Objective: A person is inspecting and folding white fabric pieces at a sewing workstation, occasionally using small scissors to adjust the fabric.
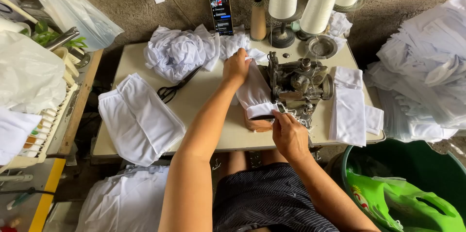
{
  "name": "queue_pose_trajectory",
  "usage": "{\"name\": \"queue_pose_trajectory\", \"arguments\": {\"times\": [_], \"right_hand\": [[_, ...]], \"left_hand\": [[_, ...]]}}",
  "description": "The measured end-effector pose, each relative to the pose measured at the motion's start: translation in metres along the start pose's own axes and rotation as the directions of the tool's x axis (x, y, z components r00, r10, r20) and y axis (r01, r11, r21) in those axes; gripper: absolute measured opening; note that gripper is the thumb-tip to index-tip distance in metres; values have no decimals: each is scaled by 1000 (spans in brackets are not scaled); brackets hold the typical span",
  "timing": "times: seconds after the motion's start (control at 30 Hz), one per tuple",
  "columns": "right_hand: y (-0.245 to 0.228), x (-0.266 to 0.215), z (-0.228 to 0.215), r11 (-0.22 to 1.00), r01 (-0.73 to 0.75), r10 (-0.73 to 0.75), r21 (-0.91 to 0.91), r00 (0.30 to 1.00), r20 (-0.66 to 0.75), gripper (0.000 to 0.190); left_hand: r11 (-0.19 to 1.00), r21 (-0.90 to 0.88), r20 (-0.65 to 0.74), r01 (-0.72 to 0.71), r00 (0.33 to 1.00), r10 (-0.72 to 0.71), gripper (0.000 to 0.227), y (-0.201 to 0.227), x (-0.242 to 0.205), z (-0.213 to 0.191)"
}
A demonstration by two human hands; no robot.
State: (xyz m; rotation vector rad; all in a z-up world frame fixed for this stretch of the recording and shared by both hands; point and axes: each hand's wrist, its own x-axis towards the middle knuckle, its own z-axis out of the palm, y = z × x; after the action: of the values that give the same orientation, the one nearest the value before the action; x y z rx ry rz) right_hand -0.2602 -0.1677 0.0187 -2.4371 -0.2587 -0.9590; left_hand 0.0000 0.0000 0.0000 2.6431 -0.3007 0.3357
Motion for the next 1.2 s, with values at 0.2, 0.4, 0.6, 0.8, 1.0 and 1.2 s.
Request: {"name": "queue_pose_trajectory", "arguments": {"times": [0.2,0.4,0.6,0.8,1.0,1.2], "right_hand": [[4,9,2,984,81,-66,-157,993,102,21],[7,18,1,962,125,-83,-242,980,179,25],[21,14,15,936,158,-86,-316,969,230,32],[19,10,4,966,104,-59,-236,980,191,38],[24,-27,11,813,-455,383,363,888,256,33],[2,-16,13,-224,-742,505,632,467,726,24]], "left_hand": [[994,-64,-89,-84,993,78,20,-4,14,-7],[995,-55,-115,-89,990,82,21,-14,18,-23],[996,-73,-121,-50,992,41,20,-16,9,-61],[966,-230,20,118,993,-117,27,-34,-48,-124],[818,-499,260,288,949,-176,47,-47,-149,-158],[415,-747,577,519,816,18,69,14,-270,-157]]}}
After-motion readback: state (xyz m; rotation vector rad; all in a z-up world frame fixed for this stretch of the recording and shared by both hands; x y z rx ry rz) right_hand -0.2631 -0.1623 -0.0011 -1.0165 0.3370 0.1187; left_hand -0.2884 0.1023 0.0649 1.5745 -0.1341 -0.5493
